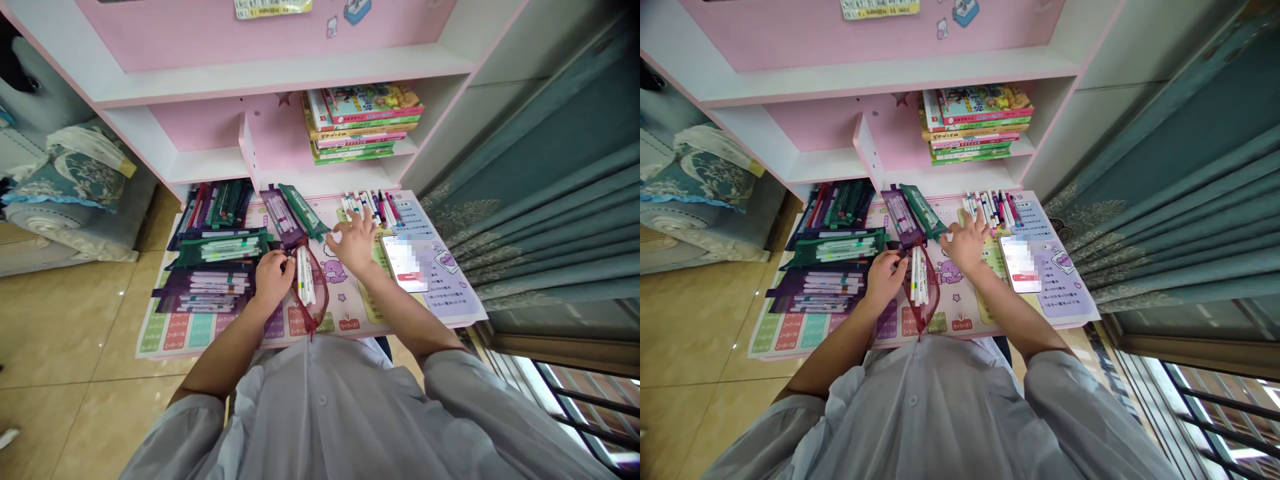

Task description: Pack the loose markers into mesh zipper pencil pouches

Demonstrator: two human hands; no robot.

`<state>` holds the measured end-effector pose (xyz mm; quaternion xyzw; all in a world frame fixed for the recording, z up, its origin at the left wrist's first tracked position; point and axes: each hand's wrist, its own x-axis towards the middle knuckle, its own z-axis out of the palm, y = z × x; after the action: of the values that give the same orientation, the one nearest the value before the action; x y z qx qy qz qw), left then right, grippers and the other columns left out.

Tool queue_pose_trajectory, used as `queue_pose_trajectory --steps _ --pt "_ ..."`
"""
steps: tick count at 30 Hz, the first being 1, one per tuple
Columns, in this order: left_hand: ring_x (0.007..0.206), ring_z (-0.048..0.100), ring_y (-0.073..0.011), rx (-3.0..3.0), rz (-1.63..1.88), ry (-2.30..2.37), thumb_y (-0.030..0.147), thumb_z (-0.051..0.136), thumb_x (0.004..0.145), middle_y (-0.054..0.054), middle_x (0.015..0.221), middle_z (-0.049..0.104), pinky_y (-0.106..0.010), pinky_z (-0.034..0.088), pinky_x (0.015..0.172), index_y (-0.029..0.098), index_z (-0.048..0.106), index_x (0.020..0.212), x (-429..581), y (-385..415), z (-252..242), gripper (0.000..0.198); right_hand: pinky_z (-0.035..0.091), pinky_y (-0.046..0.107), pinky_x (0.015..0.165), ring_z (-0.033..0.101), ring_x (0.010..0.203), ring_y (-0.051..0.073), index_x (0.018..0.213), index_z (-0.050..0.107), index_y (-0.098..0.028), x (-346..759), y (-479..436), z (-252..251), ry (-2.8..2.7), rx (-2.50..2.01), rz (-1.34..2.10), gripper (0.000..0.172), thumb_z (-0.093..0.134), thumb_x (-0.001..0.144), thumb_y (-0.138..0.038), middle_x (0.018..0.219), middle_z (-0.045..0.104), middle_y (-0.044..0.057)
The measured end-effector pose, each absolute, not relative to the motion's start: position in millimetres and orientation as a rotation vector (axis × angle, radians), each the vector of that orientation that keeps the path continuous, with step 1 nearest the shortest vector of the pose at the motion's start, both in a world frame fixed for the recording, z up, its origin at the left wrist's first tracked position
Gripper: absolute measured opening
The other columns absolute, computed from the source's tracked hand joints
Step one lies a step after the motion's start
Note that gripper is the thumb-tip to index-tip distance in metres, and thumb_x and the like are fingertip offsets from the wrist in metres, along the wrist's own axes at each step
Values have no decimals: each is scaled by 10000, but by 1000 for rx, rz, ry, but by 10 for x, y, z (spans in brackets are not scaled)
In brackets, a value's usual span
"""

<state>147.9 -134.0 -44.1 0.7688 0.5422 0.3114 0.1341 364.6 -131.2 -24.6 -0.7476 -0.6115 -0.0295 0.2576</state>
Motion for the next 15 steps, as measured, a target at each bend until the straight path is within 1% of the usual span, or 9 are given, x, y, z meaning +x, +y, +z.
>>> queue_pose_trajectory --steps 2,4,7,9,13,15 --pt "1025 669 -253 2224 892 1574 315 556 898 -95 999 731 -393 536 959 212 617 715 1478 -1340 -437 219 204 750 1119 176 1489 470 941 720 -138 3857 -1109 -387 -1593 -2186 -121 228 607 836 -305 1510 438 188" --pt "1023 672 -256 2221 879 1577 315 559 893 -98 1010 733 -392 539 955 210 613 709 1478 -1338 -438 218 210 752 1110 166 1483 478 970 715 -118 4011 -982 -529 -1543 -2311 -79 257 619 817 -300 1511 422 205" --pt "1022 672 -257 2227 873 1578 317 553 893 -96 1013 734 -397 536 964 213 618 719 1476 -1333 -447 213 227 744 1103 166 1477 475 975 719 -113 4112 -925 -664 -1503 -2396 -24 281 593 825 -314 1493 431 207" --pt "1024 672 -256 2225 884 1579 322 547 896 -95 1019 733 -396 535 966 215 621 724 1475 -1330 -455 215 227 751 1097 173 1472 472 990 715 -109 4119 -930 -691 -1501 -2404 -40 304 569 833 -325 1492 424 212" --pt "1025 672 -256 2231 890 1580 323 550 897 -96 1023 734 -391 536 963 212 627 728 1475 -1330 -454 217 191 770 1100 182 1462 473 1088 685 -98 4113 -926 -680 -1455 -2435 -56 379 563 829 -347 1508 399 221" --pt "1017 672 -250 2240 891 1579 321 554 897 -88 1015 734 -384 537 957 215 632 729 1476 -1332 -449 213 188 774 1097 189 1459 467 1095 681 -103 4124 -912 -679 -1439 -2446 -64 375 549 834 -338 1509 402 218"
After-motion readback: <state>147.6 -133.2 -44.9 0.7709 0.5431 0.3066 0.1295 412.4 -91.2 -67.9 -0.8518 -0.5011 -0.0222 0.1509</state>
